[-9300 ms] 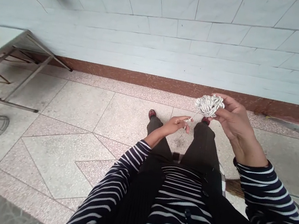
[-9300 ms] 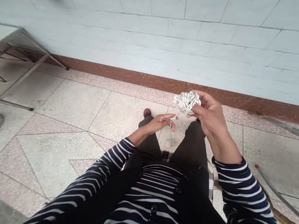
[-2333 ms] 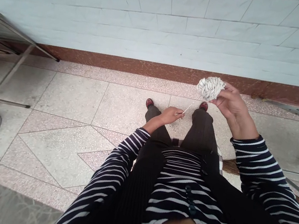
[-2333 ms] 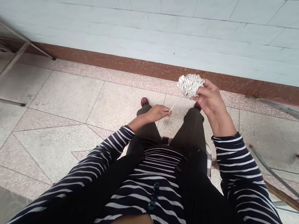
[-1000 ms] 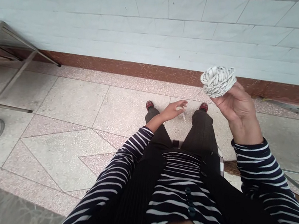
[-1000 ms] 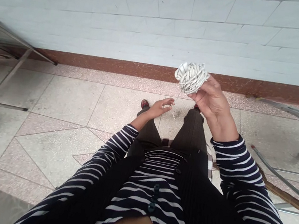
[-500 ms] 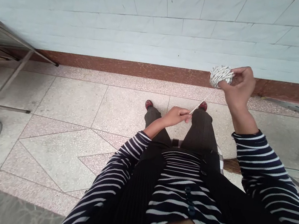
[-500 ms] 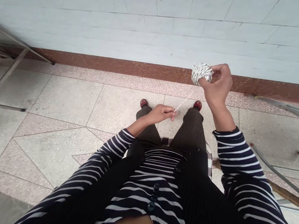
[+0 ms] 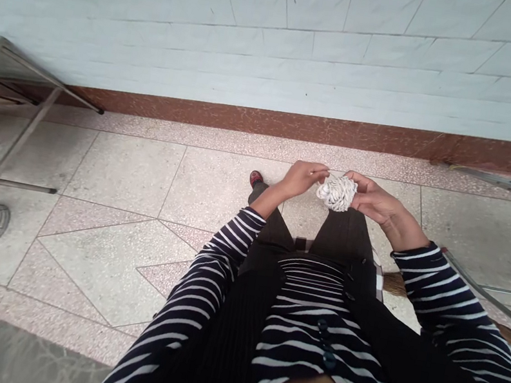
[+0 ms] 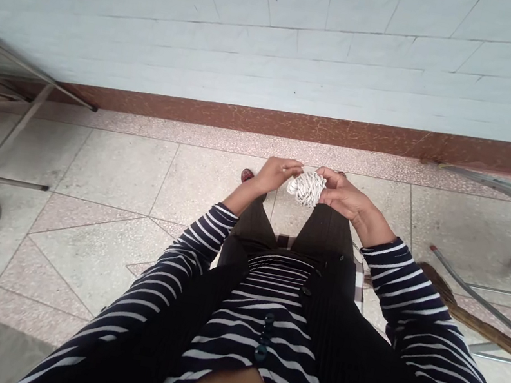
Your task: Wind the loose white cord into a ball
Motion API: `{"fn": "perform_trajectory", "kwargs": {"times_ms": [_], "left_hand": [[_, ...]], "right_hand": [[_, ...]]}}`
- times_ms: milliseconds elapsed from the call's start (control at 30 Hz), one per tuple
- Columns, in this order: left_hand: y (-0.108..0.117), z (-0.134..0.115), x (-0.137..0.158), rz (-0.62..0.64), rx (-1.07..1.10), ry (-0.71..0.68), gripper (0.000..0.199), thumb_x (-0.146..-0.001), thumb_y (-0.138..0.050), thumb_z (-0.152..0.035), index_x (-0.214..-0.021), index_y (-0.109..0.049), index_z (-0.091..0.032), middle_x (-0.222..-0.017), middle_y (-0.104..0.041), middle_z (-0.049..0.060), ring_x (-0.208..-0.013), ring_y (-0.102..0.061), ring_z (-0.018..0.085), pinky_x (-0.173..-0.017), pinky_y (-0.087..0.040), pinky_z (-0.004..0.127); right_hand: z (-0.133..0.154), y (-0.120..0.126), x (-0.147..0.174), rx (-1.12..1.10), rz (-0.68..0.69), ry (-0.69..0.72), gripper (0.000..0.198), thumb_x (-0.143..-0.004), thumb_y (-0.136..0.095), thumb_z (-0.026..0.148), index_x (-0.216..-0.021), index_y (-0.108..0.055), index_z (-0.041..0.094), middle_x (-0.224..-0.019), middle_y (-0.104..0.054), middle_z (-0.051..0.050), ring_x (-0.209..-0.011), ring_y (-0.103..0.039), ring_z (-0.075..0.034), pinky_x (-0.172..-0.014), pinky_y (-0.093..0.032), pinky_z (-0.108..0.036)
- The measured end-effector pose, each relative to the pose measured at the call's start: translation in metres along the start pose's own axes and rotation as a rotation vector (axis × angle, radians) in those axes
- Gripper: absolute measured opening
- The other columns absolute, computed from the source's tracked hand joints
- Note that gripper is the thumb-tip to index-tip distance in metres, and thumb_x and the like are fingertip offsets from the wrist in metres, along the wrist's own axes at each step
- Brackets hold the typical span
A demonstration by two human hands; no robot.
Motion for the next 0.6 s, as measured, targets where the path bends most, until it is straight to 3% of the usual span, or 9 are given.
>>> {"fn": "perform_trajectory", "kwargs": {"times_ms": [100,200,267,400,533,600], "left_hand": [[-0.038,0.023,0.009,0.055,0.037,0.11,0.028,-0.099,-0.06,-0.027,-0.077,-0.072,-0.015,-0.085,-0.077,0.004,-0.082,-0.066,0.017,-0.082,-0.046,0.028],[-0.067,0.044,0.029,0.153,0.12,0.197,0.03,-0.098,-0.063,-0.029,-0.073,-0.071,-0.015,-0.079,-0.074,0.002,-0.075,-0.061,0.014,-0.077,-0.044,0.026],[-0.073,0.051,0.042,0.207,0.176,0.235,0.03,-0.097,-0.066,-0.032,-0.073,-0.072,-0.015,-0.076,-0.072,0.001,-0.073,-0.06,0.013,-0.074,-0.042,0.025],[-0.053,0.04,0.059,0.235,0.194,0.24,0.036,-0.099,-0.063,-0.036,-0.071,-0.072,-0.015,-0.076,-0.071,0.001,-0.072,-0.058,0.012,-0.073,-0.041,0.025],[-0.027,0.007,0.068,0.283,0.183,0.167,0.042,-0.102,-0.059,-0.04,-0.071,-0.072,-0.016,-0.076,-0.073,0.002,-0.074,-0.06,0.013,-0.076,-0.043,0.026],[-0.019,0.002,0.075,0.323,0.184,0.159,0.043,-0.103,-0.058,-0.042,-0.072,-0.073,-0.016,-0.077,-0.075,0.003,-0.075,-0.062,0.013,-0.077,-0.044,0.026]], "right_hand": [[0.023,0.003,-0.005,-0.009,-0.029,0.145,0.058,-0.055,-0.102,0.024,-0.103,-0.069,0.026,-0.093,-0.074,0.0,-0.083,-0.073,-0.02,-0.072,-0.066,-0.033],[0.053,0.029,-0.014,-0.014,-0.205,0.369,0.057,-0.057,-0.102,0.03,-0.105,-0.07,0.03,-0.101,-0.076,-0.002,-0.092,-0.075,-0.026,-0.074,-0.069,-0.041],[0.067,0.05,-0.02,-0.002,-0.32,0.48,0.055,-0.059,-0.1,0.034,-0.105,-0.071,0.033,-0.109,-0.077,-0.001,-0.1,-0.075,-0.028,-0.08,-0.07,-0.046],[0.07,0.076,-0.031,0.243,-0.493,0.561,0.05,-0.065,-0.089,0.034,-0.113,-0.074,0.032,-0.117,-0.077,-0.004,-0.109,-0.074,-0.033,-0.093,-0.067,-0.059],[0.063,0.099,-0.026,0.701,-0.821,0.589,0.043,-0.062,-0.079,0.022,-0.105,-0.075,0.023,-0.112,-0.074,-0.011,-0.119,-0.068,-0.037,-0.11,-0.057,-0.065],[0.06,0.113,-0.022,0.727,-0.895,0.599,0.042,-0.063,-0.078,0.023,-0.105,-0.072,0.022,-0.113,-0.073,-0.012,-0.122,-0.066,-0.038,-0.111,-0.056,-0.067]]}}
Point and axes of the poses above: each hand's wrist, its own x-axis away from the middle knuckle, its own y-axis out of the back of the hand, z = x × y, the point moved 9 cm from there along -x, towards the middle knuckle
